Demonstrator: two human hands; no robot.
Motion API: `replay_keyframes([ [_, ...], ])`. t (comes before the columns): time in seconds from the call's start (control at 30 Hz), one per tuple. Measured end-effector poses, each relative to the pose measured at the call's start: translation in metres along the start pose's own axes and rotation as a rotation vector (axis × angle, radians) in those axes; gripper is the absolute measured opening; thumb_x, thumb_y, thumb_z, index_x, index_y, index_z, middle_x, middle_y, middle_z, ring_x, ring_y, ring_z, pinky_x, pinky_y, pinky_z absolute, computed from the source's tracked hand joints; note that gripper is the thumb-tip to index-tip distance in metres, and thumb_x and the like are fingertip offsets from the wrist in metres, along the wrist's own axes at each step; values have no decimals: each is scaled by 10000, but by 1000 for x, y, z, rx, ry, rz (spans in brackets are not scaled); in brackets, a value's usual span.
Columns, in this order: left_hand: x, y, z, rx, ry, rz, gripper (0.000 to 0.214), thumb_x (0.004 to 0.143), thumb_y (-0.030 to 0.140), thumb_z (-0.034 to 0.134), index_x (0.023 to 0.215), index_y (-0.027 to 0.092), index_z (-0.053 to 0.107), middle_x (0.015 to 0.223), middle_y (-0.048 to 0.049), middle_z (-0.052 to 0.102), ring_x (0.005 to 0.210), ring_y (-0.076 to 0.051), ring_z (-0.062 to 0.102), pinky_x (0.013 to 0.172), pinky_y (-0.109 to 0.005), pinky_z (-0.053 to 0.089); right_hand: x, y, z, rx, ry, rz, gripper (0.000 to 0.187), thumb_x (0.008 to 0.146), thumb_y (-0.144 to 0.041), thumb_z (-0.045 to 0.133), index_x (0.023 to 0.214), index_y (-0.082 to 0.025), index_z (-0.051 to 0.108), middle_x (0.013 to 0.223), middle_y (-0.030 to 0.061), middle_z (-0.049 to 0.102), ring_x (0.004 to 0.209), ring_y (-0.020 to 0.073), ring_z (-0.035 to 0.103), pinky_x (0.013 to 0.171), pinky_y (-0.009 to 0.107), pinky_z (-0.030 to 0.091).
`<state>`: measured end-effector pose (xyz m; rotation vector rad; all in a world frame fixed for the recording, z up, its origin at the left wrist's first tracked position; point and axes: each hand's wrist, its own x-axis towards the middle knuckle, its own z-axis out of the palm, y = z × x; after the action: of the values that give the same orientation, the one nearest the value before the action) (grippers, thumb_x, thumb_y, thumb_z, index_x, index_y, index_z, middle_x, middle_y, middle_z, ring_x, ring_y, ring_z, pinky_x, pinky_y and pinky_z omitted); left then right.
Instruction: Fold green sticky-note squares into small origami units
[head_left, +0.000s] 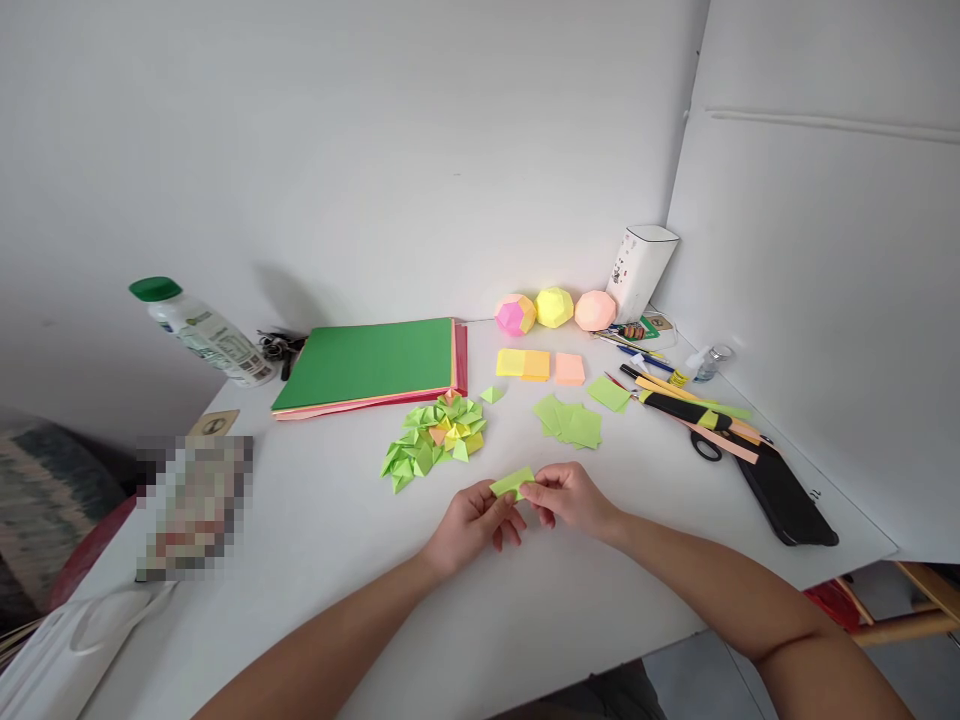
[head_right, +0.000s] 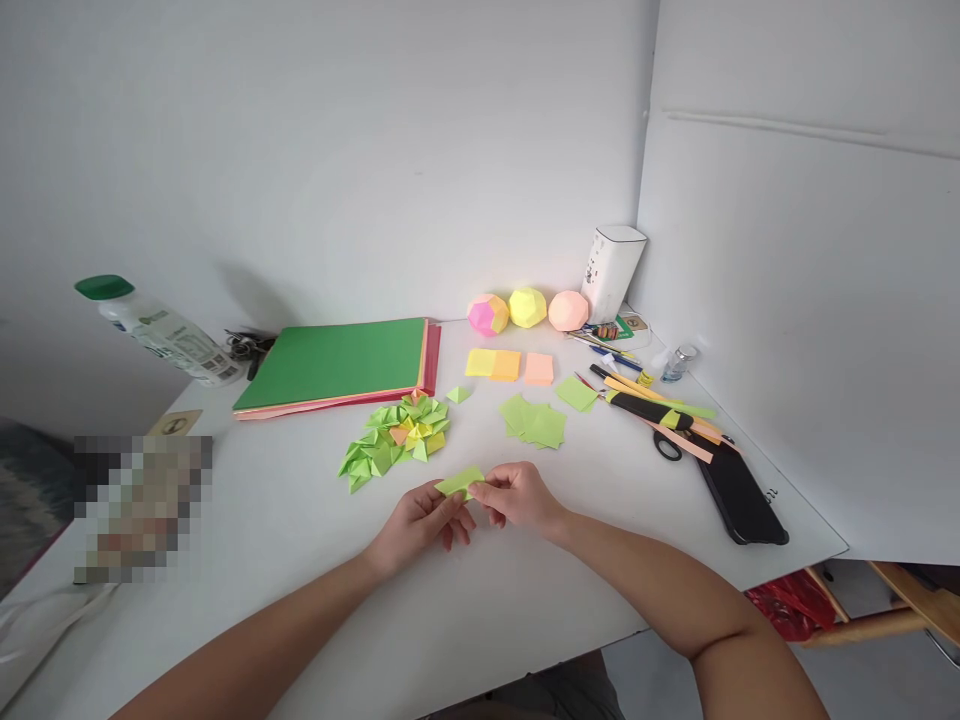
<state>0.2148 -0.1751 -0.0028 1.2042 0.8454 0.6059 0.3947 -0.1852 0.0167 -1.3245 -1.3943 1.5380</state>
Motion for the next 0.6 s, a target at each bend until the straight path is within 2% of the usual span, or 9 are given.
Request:
replay_keyframes([
  [0.3, -2, -1, 1, 17, 9, -8, 331, 831, 484, 483, 799, 155, 479, 635, -24, 637, 498, -126, 590, 452, -231, 437, 1, 4, 1, -24, -55, -29, 315, 788, -417, 567, 623, -155, 508, 518, -20, 541, 460, 92, 495, 474, 213, 406],
  [0.47, -3, -5, 3, 82, 5, 28, 328, 835, 486, 471, 784, 162, 486, 622, -16, 621, 495, -120, 569, 470, -234, 433, 2, 11, 3, -22, -84, -25, 199, 751, -329, 584, 685, -151, 526, 559, -17, 533, 501, 106, 505, 458, 211, 414],
  [0.6, -4, -9, 4, 165, 25, 57, 302, 851, 467, 446, 783, 175, 490, 616, -9, 613, 492, -117, 549, 455, -222, 395, 1, 15, 5, -98, -50, -30, 72, 708, -227, 551, 697, -158, 535, 547, -32, 507, 474, 96, 464, 413, 196, 373],
])
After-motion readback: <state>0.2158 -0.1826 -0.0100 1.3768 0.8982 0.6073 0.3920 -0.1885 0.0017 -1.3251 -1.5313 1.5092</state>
